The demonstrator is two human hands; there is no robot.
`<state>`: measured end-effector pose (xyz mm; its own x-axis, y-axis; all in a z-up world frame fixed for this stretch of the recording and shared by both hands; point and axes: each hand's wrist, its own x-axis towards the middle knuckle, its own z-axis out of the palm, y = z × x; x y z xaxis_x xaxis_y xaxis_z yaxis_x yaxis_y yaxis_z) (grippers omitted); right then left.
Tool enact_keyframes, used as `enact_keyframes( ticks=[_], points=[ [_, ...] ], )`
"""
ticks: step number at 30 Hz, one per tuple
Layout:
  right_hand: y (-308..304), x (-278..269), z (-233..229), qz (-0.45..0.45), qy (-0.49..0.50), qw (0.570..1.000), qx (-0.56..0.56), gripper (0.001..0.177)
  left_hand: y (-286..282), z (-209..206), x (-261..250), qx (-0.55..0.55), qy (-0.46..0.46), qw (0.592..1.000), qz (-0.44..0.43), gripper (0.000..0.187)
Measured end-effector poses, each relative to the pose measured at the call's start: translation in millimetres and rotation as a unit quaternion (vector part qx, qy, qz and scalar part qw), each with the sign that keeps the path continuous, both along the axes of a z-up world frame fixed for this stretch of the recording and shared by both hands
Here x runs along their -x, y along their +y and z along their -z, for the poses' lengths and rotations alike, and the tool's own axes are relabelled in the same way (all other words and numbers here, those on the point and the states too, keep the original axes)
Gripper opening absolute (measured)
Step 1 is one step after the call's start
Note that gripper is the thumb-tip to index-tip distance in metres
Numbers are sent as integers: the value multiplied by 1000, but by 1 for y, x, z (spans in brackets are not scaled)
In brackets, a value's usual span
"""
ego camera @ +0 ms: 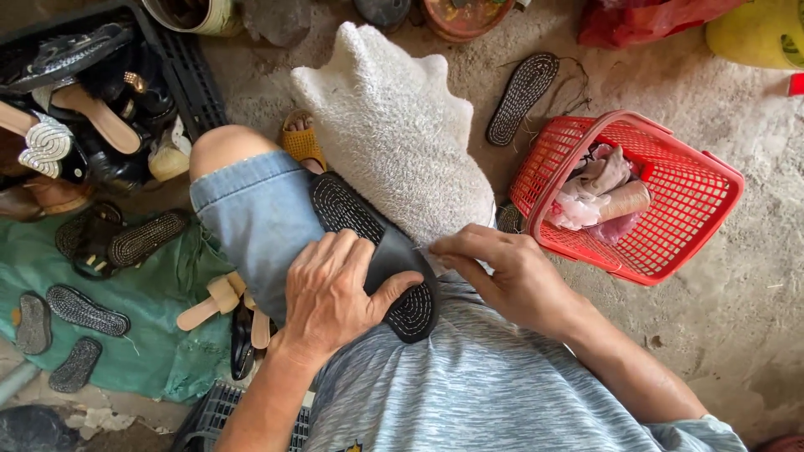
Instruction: Hand-sewing a rubber sole onto a shoe using a needle and thread in a workshop environment.
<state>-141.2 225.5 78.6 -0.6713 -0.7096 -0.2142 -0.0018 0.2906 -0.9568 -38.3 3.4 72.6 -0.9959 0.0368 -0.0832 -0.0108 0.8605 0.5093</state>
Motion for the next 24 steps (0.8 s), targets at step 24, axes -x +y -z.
enact_keyframes(
  ticks=[24],
  points=[
    [-15, 34, -9, -238, 157, 956, -66, 49, -13, -10, -2, 56, -55, 997, 9, 56]
  ],
)
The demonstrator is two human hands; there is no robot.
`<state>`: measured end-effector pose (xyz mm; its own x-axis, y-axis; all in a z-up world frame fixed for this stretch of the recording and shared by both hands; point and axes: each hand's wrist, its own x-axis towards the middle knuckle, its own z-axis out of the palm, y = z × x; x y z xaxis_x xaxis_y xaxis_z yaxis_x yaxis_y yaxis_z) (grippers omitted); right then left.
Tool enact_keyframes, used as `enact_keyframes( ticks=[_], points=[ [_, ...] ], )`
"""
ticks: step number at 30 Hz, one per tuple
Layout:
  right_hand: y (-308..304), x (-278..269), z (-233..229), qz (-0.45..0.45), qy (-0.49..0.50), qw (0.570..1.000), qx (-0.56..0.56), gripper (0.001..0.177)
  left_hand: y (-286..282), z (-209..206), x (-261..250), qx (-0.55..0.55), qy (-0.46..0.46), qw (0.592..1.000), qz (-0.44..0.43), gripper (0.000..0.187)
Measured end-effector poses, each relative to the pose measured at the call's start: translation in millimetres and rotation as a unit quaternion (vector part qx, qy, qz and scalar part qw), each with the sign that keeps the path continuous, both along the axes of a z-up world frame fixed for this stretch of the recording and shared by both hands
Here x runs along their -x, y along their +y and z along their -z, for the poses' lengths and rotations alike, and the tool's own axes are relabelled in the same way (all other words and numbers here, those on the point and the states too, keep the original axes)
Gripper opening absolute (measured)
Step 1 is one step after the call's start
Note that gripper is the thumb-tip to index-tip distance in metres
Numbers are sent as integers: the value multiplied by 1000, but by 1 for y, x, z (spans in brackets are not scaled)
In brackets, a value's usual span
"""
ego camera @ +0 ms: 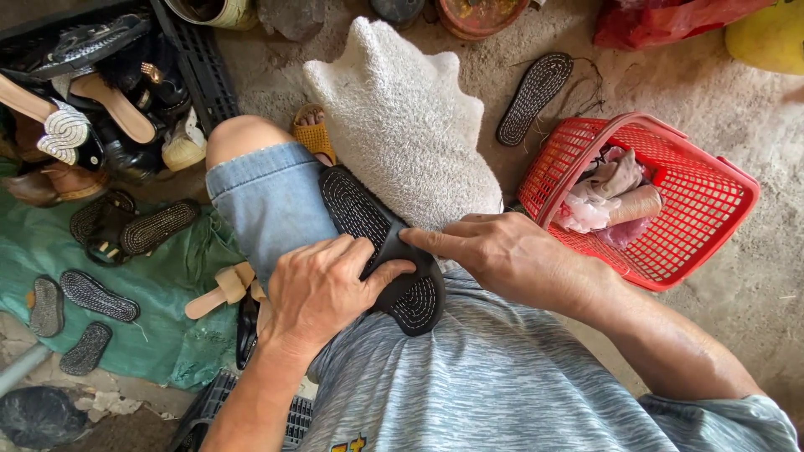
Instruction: Hand-sewing a rubber sole onto a shoe using a needle and thread in a workshop environment.
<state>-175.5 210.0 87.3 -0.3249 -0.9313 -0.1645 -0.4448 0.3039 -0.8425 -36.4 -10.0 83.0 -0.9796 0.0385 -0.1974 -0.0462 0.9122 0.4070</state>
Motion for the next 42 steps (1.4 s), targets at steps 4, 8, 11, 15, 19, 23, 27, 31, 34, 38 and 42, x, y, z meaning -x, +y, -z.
enact_keyframes(
  ticks=[4, 8, 11, 15, 19, 23, 27, 31, 34, 38, 42],
  points=[
    [0, -1, 7, -17, 16, 1000, -10, 47, -1, -2, 2, 5, 0, 1000, -14, 59],
    [-4, 0, 11, -23, 43, 999, 9, 41, -6, -4, -1, 46, -6, 998, -43, 70],
    [-8, 5, 5, -24, 33, 999, 30, 41, -5, -6, -3, 89, 1, 995, -55, 76],
    [-34, 5, 3, -71, -51, 996, 13, 61, -4, -5, -7, 113, -3, 992, -60, 74],
    [-42, 0, 7, -128, -10, 986, -102, 71, -23, -11, -27, 137, 6, 989, -62, 76],
    [-38, -2, 9, -117, -18, 985, -124, 78, -49, -22, -47, 159, -82, 978, -106, 66],
    [-28, 1, 1, -33, -13, 998, 49, 64, -48, -19, -53, 188, -64, 972, -125, 61],
    [3, -9, 15, 52, -12, 997, 59, 38, -44, -20, -49, 164, -45, 971, -166, 62],
    [19, -21, 30, 90, -16, 995, 47, 8, -42, -17, -43, 146, -30, 977, -153, 63],
    [1, -15, 14, 125, 15, 991, 39, 5, -38, -19, -35, 123, -12, 983, -138, 64],
    [-48, -6, -14, 101, 40, 993, 43, 22, -38, -23, -34, 95, -32, 986, -137, 68]
  ],
)
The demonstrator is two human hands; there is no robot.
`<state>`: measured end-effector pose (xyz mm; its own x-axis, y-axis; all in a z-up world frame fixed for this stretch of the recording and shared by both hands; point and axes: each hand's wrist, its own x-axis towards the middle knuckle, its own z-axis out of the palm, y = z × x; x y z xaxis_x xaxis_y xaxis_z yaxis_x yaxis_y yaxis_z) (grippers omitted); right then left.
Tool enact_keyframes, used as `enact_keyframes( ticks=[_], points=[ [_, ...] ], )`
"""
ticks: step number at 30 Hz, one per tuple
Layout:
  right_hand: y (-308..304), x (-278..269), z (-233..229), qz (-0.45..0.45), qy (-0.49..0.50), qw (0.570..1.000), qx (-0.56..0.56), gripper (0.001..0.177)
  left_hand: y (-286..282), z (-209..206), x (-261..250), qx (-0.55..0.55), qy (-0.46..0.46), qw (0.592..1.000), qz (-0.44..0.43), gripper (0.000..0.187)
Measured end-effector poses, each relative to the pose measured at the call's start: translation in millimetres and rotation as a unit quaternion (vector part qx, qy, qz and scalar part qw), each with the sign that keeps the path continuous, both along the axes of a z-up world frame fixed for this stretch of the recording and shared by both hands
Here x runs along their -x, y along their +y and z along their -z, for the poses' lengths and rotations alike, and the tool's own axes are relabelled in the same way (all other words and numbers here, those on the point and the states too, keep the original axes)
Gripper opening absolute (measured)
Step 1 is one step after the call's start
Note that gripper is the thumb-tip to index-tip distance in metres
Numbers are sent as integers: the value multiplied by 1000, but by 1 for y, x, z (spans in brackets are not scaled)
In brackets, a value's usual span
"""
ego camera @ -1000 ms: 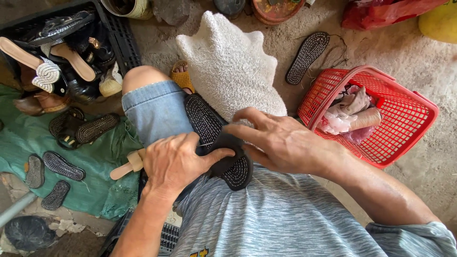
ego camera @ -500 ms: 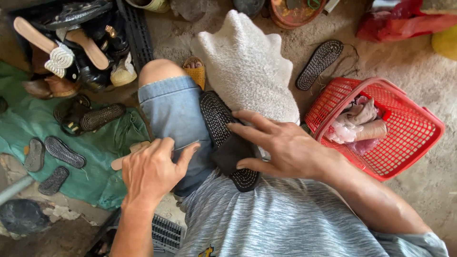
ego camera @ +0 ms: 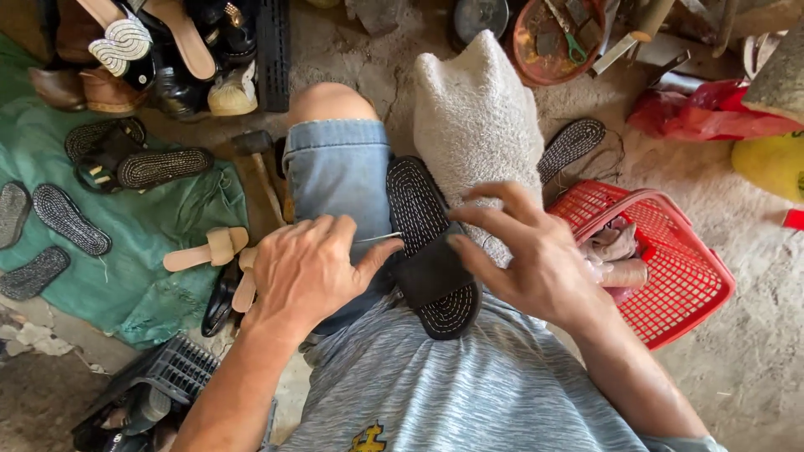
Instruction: Hand-sewing a rubber sole onto a shoe using a needle and thread in a workshop environment.
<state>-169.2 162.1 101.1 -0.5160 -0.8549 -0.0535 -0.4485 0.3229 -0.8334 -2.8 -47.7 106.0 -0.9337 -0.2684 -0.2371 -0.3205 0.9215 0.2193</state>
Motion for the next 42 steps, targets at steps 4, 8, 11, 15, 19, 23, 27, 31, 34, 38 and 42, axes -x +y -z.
enact_keyframes(
  ticks=[4, 8, 11, 15, 19, 23, 27, 31, 34, 38, 42],
  points=[
    [-33, 0, 2, -73, -12, 997, -12, 27, 0, 3, -3, 5, 17, 1000, -1, 65],
    [-44, -4, 6, -97, -39, 993, -51, 10, -3, 1, -3, -48, 18, 999, -14, 63],
    [-40, -7, 9, -70, -17, 997, -43, 9, -2, -7, -1, -165, 22, 985, -38, 61],
    [-37, -11, 4, -43, -13, 998, -47, 7, 2, -3, 6, -336, 86, 929, -126, 40],
    [-36, -14, -3, -40, 13, 998, -53, 7, 12, 2, 17, -377, 72, 914, -130, 44],
    [-25, -16, -6, -19, 54, 997, -46, 20, 18, 10, 18, -420, 80, 887, -174, 8],
    [3, -29, -6, 9, 32, 996, -80, 67, 22, 15, 11, -645, 80, 729, -213, 13],
    [24, -59, -1, 11, 46, 986, -162, 85, 20, 22, 5, -760, 9, 617, -205, 12],
    [36, -72, 10, 112, -52, 972, -201, 83, 20, 23, 1, -771, -15, 597, -221, 19],
    [45, -74, 16, 157, -197, 940, -229, 65, 24, 19, 6, -714, 8, 652, -254, 22],
    [55, -69, 19, 132, -320, 932, -104, 55, 22, 8, 17, -602, 43, 773, -196, 19]
  ],
)
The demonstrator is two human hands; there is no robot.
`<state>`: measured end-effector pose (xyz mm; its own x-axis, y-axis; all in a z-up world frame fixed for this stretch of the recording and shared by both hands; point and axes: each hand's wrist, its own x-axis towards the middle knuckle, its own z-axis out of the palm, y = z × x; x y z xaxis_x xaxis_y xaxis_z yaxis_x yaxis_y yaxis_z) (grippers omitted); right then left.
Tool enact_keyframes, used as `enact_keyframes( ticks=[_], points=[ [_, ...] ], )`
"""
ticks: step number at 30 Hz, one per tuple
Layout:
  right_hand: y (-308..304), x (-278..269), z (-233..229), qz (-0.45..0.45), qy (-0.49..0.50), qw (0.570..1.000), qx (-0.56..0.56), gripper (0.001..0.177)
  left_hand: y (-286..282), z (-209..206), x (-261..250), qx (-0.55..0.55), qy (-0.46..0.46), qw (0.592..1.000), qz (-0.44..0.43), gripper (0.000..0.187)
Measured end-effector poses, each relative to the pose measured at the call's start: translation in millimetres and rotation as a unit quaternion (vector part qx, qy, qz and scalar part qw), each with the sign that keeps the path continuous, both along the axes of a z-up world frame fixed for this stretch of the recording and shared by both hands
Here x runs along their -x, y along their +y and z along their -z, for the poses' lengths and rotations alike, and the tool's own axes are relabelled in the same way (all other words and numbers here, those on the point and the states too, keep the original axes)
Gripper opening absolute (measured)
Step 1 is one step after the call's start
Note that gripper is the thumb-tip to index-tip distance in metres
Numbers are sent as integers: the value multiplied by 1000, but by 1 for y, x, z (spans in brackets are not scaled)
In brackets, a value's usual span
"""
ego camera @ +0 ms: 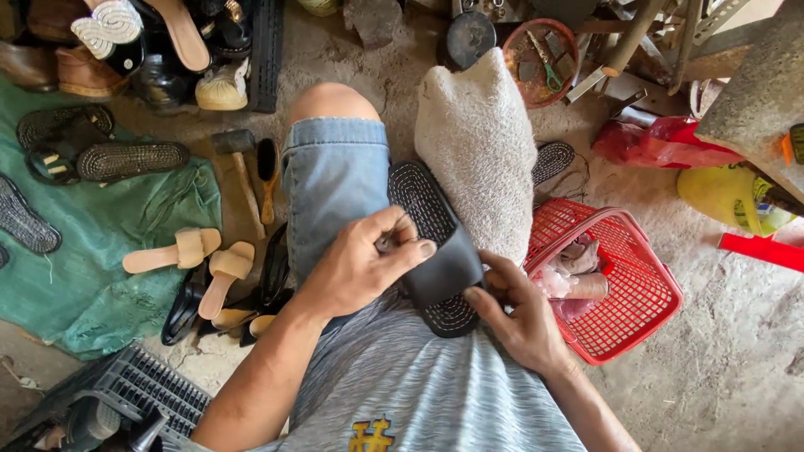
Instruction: Hand-sewing a rubber sole onto a shoe using a needle and thread in a workshop environment.
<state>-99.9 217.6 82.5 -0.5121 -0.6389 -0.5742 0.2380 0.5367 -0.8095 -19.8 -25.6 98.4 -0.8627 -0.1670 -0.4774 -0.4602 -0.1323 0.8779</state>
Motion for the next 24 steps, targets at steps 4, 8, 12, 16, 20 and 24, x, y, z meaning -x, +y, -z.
enact_keyframes(
  ticks=[4, 8, 12, 16, 20, 24],
  points=[
    [7, 2, 8, 23, 31, 999, 13, 51, 15, -10, 18, 123, 86, 989, -18, 16],
    [30, 9, 21, 50, 60, 997, 17, 48, 26, -19, 38, 192, 65, 978, 44, 13],
    [42, 13, 31, 100, 82, 992, -7, 46, 29, -17, 49, 266, 101, 945, 161, 15],
    [45, 15, 37, 114, 65, 991, 12, 42, 34, -11, 49, 313, 89, 920, 220, 19],
    [55, 14, 56, 146, 53, 987, 51, 35, 35, -10, 53, 330, 84, 908, 245, 15],
    [49, 11, 63, 216, -23, 967, 132, 26, 35, -14, 56, 344, 88, 898, 260, 23]
  ],
)
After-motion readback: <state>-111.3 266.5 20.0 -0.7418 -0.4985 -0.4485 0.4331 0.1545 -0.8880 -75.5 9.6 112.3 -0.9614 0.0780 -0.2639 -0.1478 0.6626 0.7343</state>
